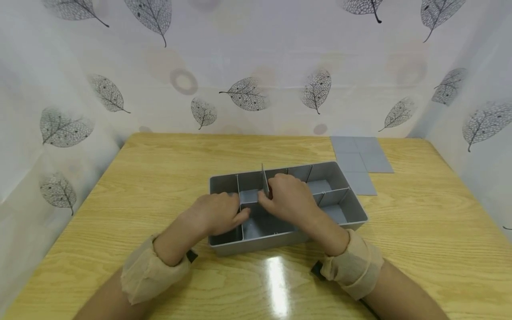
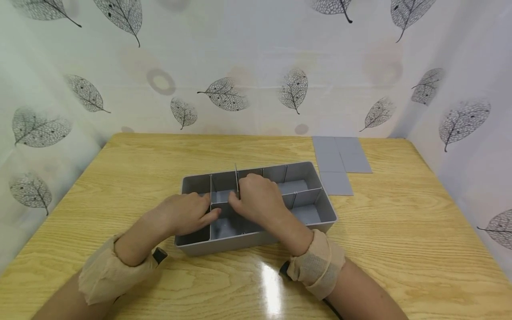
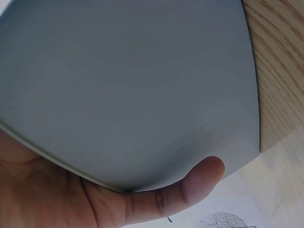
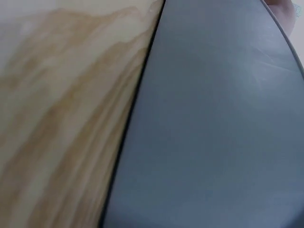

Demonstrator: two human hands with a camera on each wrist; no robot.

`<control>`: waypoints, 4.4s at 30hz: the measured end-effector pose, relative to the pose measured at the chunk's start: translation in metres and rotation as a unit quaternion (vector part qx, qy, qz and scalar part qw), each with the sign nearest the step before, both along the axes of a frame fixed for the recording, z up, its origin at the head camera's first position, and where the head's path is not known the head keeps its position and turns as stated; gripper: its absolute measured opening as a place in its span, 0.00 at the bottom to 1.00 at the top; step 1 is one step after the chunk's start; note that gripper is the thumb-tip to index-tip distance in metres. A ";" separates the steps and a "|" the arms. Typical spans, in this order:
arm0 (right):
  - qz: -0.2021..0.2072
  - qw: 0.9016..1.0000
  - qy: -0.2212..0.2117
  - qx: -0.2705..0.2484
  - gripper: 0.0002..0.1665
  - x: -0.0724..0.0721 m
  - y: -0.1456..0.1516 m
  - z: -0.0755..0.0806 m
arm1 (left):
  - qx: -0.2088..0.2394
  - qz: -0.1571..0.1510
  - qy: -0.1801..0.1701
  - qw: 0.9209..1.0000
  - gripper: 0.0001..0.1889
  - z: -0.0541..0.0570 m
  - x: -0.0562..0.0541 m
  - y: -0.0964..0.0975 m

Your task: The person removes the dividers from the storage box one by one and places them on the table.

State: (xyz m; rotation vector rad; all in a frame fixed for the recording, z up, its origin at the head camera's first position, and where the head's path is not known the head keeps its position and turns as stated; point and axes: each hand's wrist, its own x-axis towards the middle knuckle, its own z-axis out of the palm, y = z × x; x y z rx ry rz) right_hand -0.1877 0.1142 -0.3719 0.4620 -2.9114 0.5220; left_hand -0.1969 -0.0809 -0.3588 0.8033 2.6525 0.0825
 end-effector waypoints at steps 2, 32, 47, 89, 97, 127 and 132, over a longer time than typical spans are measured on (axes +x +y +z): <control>0.000 1.000 0.003 -0.004 0.20 0.000 0.000 0.000 | 0.001 0.003 -0.003 1.000 0.23 0.000 0.000 0.000; -0.001 0.999 0.044 -0.015 0.20 -0.001 0.000 -0.003 | 0.005 0.007 0.004 1.000 0.22 -0.002 0.001 0.000; 0.002 0.998 0.058 -0.004 0.21 0.000 -0.002 -0.003 | 0.007 0.005 0.010 1.000 0.22 -0.001 0.002 -0.002; -0.117 0.930 0.341 -0.072 0.08 0.026 0.189 0.057 | 0.019 -0.008 0.001 1.000 0.23 0.000 0.000 -0.001; -0.131 0.965 0.226 0.019 0.06 0.025 0.237 0.042 | 0.013 -0.008 0.002 1.000 0.23 -0.002 0.000 -0.001; 0.059 0.980 0.030 0.187 0.12 0.021 0.314 -0.037 | 0.026 -0.004 0.004 1.000 0.22 -0.003 0.000 -0.001; 0.044 0.981 -0.011 0.190 0.10 0.015 0.310 -0.031 | 0.029 -0.006 0.008 1.000 0.22 -0.004 0.000 -0.001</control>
